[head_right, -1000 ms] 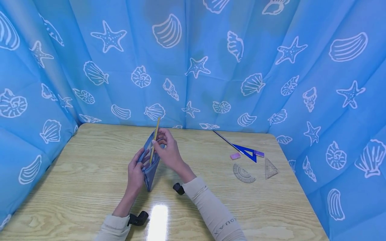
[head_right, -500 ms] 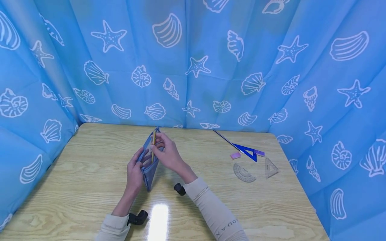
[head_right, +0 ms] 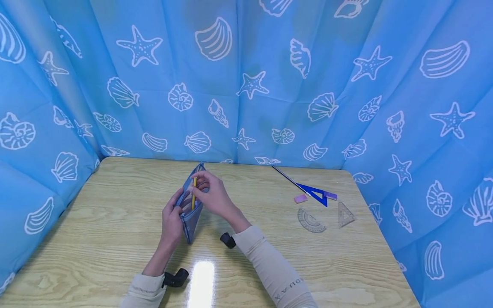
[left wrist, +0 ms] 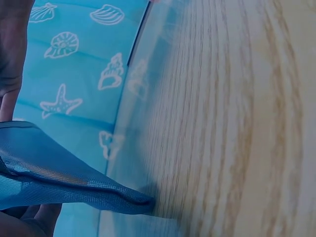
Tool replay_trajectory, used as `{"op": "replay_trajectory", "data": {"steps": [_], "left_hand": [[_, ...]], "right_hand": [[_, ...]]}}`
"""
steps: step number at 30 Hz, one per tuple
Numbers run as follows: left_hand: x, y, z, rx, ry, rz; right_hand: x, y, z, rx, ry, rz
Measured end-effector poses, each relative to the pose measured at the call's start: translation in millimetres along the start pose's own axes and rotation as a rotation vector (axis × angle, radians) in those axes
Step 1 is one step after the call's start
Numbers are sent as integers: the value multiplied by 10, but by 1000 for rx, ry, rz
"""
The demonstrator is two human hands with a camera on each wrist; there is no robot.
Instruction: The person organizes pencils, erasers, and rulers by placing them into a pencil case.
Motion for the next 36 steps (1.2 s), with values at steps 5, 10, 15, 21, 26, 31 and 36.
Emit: {"op": "replay_trajectory", "data": {"steps": [5, 10, 15, 21, 26, 31, 36], "left_hand": [[13, -16, -1, 16, 5, 5], [16, -19, 1, 36, 5, 5], [26, -13, 4, 55, 1, -7], [39, 16, 1, 56, 19, -18], [40, 39, 8, 55, 30, -35], [51, 49, 3, 39, 30, -36], [53, 53, 11, 40, 36, -35]], "right_hand": [[-46, -19, -20, 62, -54, -59], [-92, -13, -17, 121, -90, -84], [-106, 46, 5, 147, -77, -42], [-88, 153, 9, 113, -47, 7], [-5, 322, -23, 109, -14, -14], [134, 560, -105, 149, -15, -37], [308, 779, -214, 153, -67, -58]]}}
Point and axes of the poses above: each hand's wrist, its own x-axis away from the middle knuckle, its own y-axis out of the back of the hand, z = x × y, the point moved 3 cm from there along -x, towards the middle knuckle, and after that the axes turned 13 degrees about y, right-handed, at the moved point
